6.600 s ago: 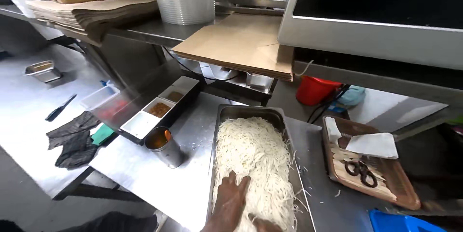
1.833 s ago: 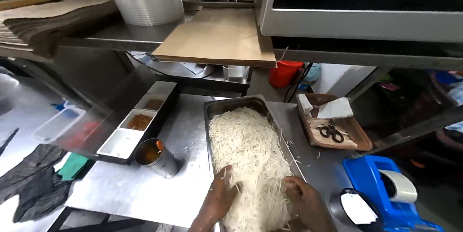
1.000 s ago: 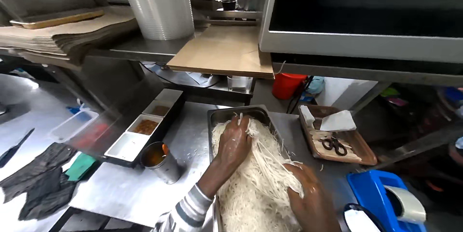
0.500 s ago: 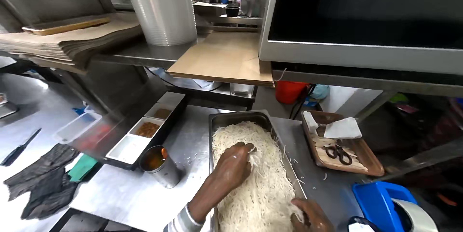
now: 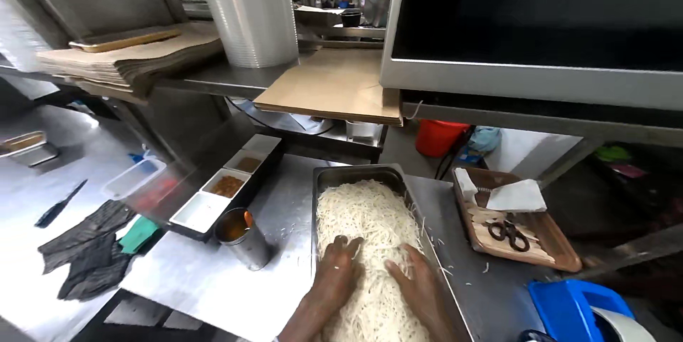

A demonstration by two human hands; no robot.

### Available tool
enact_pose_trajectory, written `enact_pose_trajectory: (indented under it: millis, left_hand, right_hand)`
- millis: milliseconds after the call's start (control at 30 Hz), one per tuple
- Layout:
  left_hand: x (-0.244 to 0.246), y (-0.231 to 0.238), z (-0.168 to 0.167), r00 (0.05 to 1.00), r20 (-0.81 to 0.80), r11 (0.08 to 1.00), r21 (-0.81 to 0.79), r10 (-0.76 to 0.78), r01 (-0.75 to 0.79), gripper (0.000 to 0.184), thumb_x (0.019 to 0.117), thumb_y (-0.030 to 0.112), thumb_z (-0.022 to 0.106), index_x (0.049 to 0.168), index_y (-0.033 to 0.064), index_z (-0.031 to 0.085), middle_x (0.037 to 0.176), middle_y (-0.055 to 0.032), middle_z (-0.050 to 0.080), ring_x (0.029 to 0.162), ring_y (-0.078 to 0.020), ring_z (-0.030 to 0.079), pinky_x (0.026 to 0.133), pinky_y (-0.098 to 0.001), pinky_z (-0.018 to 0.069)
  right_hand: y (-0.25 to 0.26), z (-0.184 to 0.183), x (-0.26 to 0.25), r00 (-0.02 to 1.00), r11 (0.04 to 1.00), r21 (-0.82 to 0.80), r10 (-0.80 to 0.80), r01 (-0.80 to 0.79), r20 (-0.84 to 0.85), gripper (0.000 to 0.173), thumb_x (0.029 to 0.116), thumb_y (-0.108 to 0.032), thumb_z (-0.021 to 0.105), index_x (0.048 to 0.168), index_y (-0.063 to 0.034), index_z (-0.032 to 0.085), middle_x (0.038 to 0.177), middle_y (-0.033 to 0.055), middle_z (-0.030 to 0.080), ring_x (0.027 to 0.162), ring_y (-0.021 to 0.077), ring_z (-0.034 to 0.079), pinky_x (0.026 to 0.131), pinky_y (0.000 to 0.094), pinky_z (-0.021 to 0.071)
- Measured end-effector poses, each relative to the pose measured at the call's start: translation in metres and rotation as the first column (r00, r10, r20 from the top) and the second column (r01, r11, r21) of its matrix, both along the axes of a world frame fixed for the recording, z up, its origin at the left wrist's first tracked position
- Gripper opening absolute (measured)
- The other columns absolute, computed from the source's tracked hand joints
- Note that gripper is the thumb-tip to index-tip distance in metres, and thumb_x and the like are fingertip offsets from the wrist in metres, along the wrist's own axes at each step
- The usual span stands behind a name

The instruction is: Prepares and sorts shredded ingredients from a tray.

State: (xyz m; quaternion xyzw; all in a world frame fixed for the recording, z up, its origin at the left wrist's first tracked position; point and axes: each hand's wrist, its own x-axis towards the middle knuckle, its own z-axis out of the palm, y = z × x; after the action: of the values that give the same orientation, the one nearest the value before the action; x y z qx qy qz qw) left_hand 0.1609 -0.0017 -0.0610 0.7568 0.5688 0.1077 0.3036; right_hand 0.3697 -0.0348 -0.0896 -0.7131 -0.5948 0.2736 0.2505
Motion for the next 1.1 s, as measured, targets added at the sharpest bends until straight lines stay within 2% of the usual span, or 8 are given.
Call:
enact_pose_trajectory:
  millis: [300,400,500,633,767,900,1000,1100]
  left_hand:
    - [-0.012,0.037,0.023,0.952,-0.036,0.951,0.059,0.305,-0.303,0.039,0.1048,0.025,0.051,0.136,0.0030,0.060,0.124,-0.0206,0.067,0.115,-0.0352,0.067,0.100,-0.0508,0.0529]
    - [-0.012,0.036,0.024,0.987,-0.003,0.987,-0.003,0.163,-0.163,0.041,0.1063,0.024,0.048,0.141,0.0048,0.058,0.127,-0.0213,0.067,0.122,-0.0363,0.064,0.106,-0.0529,0.0488]
    - [-0.001,0.034,0.027,0.996,0.040,0.996,0.015,0.084,-0.085,0.041,0.1039,0.020,0.052,0.143,0.0090,0.058,0.130,-0.0198,0.066,0.122,-0.0359,0.064,0.106,-0.0528,0.0489]
    - [-0.002,0.026,0.048,0.992,-0.108,0.997,-0.044,-0.063,0.058,0.052,0.0984,0.014,0.062,0.149,0.0131,0.052,0.139,-0.0231,0.058,0.125,-0.0411,0.060,0.105,-0.0579,0.0491]
    - [-0.006,0.004,0.099,0.971,-0.125,0.976,0.055,-0.204,0.212,0.043,0.0992,0.016,0.063,0.142,0.0133,0.059,0.137,-0.0174,0.062,0.120,-0.0372,0.064,0.099,-0.0568,0.0531]
    - [0.006,-0.002,0.096,0.974,0.006,0.939,0.267,-0.225,0.215,0.038,0.1010,0.015,0.058,0.138,0.0135,0.062,0.127,-0.0151,0.067,0.110,-0.0328,0.069,0.092,-0.0513,0.0571]
    - [0.008,-0.010,0.056,0.941,-0.165,0.955,-0.020,-0.295,0.296,0.043,0.1029,0.015,0.058,0.145,0.0116,0.056,0.141,-0.0236,0.057,0.124,-0.0442,0.060,0.101,-0.0616,0.0501]
    - [-0.003,-0.014,0.054,0.964,-0.061,0.965,0.000,-0.260,0.261,0.039,0.1017,0.017,0.060,0.139,0.0090,0.061,0.134,-0.0196,0.064,0.120,-0.0382,0.064,0.101,-0.0575,0.0520]
  right_hand:
    - [0.050,0.053,0.002,0.996,0.948,0.315,0.005,-0.033,0.089,0.035,0.0942,-0.010,0.064,0.128,-0.0033,0.067,0.123,0.0201,0.069,0.112,0.0371,0.068,0.097,0.0569,0.0537]
    - [0.067,0.069,-0.007,0.982,0.975,0.163,0.130,-0.153,0.140,0.038,0.0963,-0.021,0.068,0.131,-0.0078,0.065,0.121,0.0182,0.068,0.108,0.0341,0.067,0.096,0.0526,0.0532]
    - [0.085,0.080,-0.013,0.994,0.920,0.378,0.089,-0.107,0.065,0.022,0.0970,-0.010,0.066,0.116,-0.0016,0.070,0.110,0.0186,0.069,0.095,0.0317,0.069,0.086,0.0502,0.0571]
    - [0.097,0.102,-0.006,0.910,0.911,0.086,0.390,-0.403,0.140,0.033,0.0982,0.000,0.051,0.123,-0.0075,0.072,0.120,0.0124,0.072,0.109,0.0279,0.069,0.099,0.0491,0.0536]
    - [0.057,0.131,0.011,0.971,0.839,0.494,0.231,-0.227,0.053,0.027,0.0966,-0.002,0.053,0.113,-0.0084,0.074,0.107,0.0066,0.074,0.089,0.0186,0.072,0.080,0.0414,0.0623]
    - [0.022,0.088,0.003,0.989,0.793,0.593,0.144,-0.142,0.045,0.020,0.0909,-0.009,0.059,0.102,-0.0038,0.075,0.099,0.0106,0.074,0.079,0.0186,0.071,0.069,0.0364,0.0617]
    - [0.004,0.048,0.007,0.929,0.939,0.007,0.339,-0.343,0.146,0.031,0.0979,-0.016,0.061,0.127,-0.0094,0.072,0.124,0.0161,0.070,0.107,0.0346,0.070,0.094,0.0564,0.0545]
    - [-0.013,0.045,0.009,0.979,0.944,0.285,0.192,-0.166,-0.067,0.023,0.0967,-0.005,0.059,0.113,-0.0001,0.074,0.096,0.0141,0.075,0.079,0.0252,0.073,0.074,0.0448,0.0613]
